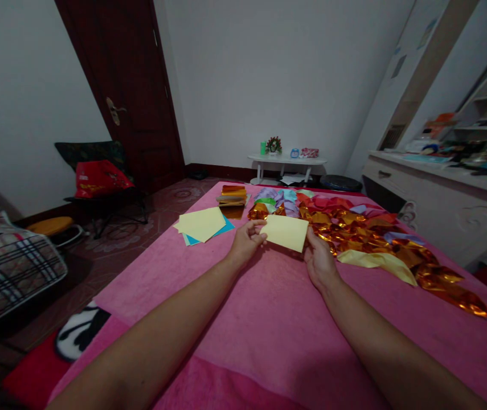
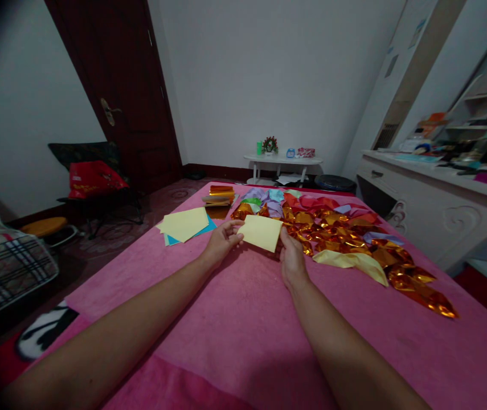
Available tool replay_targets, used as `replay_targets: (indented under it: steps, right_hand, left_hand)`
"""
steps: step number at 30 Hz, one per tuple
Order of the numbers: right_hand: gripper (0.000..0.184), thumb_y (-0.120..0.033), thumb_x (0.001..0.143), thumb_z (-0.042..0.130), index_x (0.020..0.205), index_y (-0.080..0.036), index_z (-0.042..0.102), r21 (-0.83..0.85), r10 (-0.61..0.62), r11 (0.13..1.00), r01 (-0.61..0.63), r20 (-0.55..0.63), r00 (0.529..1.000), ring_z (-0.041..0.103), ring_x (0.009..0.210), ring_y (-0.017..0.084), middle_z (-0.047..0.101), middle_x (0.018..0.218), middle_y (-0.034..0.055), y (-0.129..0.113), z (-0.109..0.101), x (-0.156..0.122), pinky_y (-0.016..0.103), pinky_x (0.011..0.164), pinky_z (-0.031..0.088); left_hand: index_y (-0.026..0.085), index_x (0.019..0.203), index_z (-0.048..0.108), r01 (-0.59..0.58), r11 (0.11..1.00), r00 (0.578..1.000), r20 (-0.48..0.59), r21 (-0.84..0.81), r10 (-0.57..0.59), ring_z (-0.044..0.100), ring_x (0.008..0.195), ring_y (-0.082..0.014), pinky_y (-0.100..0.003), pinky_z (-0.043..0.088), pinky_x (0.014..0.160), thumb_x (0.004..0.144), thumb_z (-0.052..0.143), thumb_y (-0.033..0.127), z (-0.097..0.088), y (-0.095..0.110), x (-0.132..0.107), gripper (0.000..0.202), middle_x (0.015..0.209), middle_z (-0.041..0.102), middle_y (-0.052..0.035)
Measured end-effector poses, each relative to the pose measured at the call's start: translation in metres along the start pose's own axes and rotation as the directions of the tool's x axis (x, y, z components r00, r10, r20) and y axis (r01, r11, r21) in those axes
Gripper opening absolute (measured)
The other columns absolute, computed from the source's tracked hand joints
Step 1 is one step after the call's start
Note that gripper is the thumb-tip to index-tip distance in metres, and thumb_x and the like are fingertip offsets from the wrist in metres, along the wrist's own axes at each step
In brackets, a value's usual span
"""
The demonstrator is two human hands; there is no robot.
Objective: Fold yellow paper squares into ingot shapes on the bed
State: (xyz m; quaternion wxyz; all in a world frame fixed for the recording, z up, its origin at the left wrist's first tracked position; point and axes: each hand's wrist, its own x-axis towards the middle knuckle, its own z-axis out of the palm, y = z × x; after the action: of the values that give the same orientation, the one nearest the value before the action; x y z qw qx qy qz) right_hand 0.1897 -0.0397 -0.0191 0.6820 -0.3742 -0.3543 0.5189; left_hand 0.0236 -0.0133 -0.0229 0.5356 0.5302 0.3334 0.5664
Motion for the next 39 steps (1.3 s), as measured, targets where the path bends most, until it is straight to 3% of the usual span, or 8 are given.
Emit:
replay_targets:
  steps: [10,16,26,30,33,39]
  right_hand:
    - [0.049,-0.060,0.068,0.066,0.089,-0.016,0.067,-0.076,0.033,0.997,-0.032,0.007,0.999,0.060,0.049,0.015,0.070,0.069,0.0037,-0.001,-0.004,-0.001,0.024,0.042,0.044]
    - [0.035,-0.045,0.064,0.074,0.083,-0.017,0.069,-0.159,-0.023,0.987,0.021,-0.007,1.000,0.058,0.052,0.012,0.069,0.069,0.0005,0.004,-0.008,0.000,0.021,0.045,0.044]
    - [0.028,-0.040,0.062,0.075,0.076,-0.016,0.069,-0.177,-0.018,0.984,0.016,-0.008,1.000,0.053,0.047,0.011,0.065,0.061,-0.0008,0.007,-0.009,0.003,0.021,0.042,0.042]
    - [0.028,-0.041,0.063,0.075,0.075,-0.016,0.069,-0.182,-0.020,0.983,0.019,-0.006,1.000,0.054,0.046,0.011,0.065,0.061,-0.0005,0.008,-0.010,0.003,0.022,0.043,0.043]
    - [0.028,-0.041,0.064,0.074,0.076,-0.016,0.069,-0.185,-0.024,0.982,0.023,-0.004,1.000,0.055,0.047,0.011,0.066,0.062,-0.0007,0.009,-0.011,0.003,0.022,0.044,0.043]
    - [0.029,-0.042,0.064,0.074,0.074,-0.016,0.068,-0.196,-0.021,0.980,0.022,0.006,1.000,0.054,0.046,0.011,0.064,0.058,-0.0008,0.009,-0.011,0.004,0.022,0.042,0.043]
  left_hand:
    - [0.011,0.111,0.055,-0.010,1.000,0.999,-0.045,0.006,0.010,0.053,0.050,-0.0071,-0.019,0.040,0.050,0.068,0.065,0.013,-0.002,-0.004,0.003,0.045,0.063,0.059,0.0024]
    - [0.009,0.116,0.055,-0.002,1.000,0.999,-0.042,0.001,0.002,0.051,0.049,-0.0061,-0.018,0.038,0.048,0.068,0.066,0.013,-0.003,-0.005,0.004,0.050,0.063,0.059,0.0019]
    - [0.011,0.122,0.055,-0.001,1.000,0.999,-0.045,-0.019,0.000,0.052,0.050,-0.0063,-0.018,0.038,0.048,0.069,0.065,0.012,-0.002,-0.005,0.003,0.054,0.064,0.060,0.0022]
    - [0.013,0.115,0.060,-0.004,1.000,0.999,-0.050,-0.002,0.004,0.051,0.049,-0.0067,-0.018,0.038,0.047,0.067,0.067,0.015,-0.002,-0.004,0.003,0.048,0.062,0.060,0.0023]
    - [0.010,0.097,0.066,0.002,1.000,0.999,-0.040,0.020,-0.001,0.051,0.047,-0.0068,-0.019,0.037,0.047,0.068,0.067,0.017,-0.002,-0.004,0.003,0.030,0.057,0.059,0.0017]
    - [0.010,0.078,0.066,0.022,0.999,0.998,-0.062,0.034,-0.020,0.048,0.044,-0.0065,-0.019,0.036,0.046,0.068,0.067,0.020,-0.003,-0.004,0.002,0.014,0.053,0.058,0.0017]
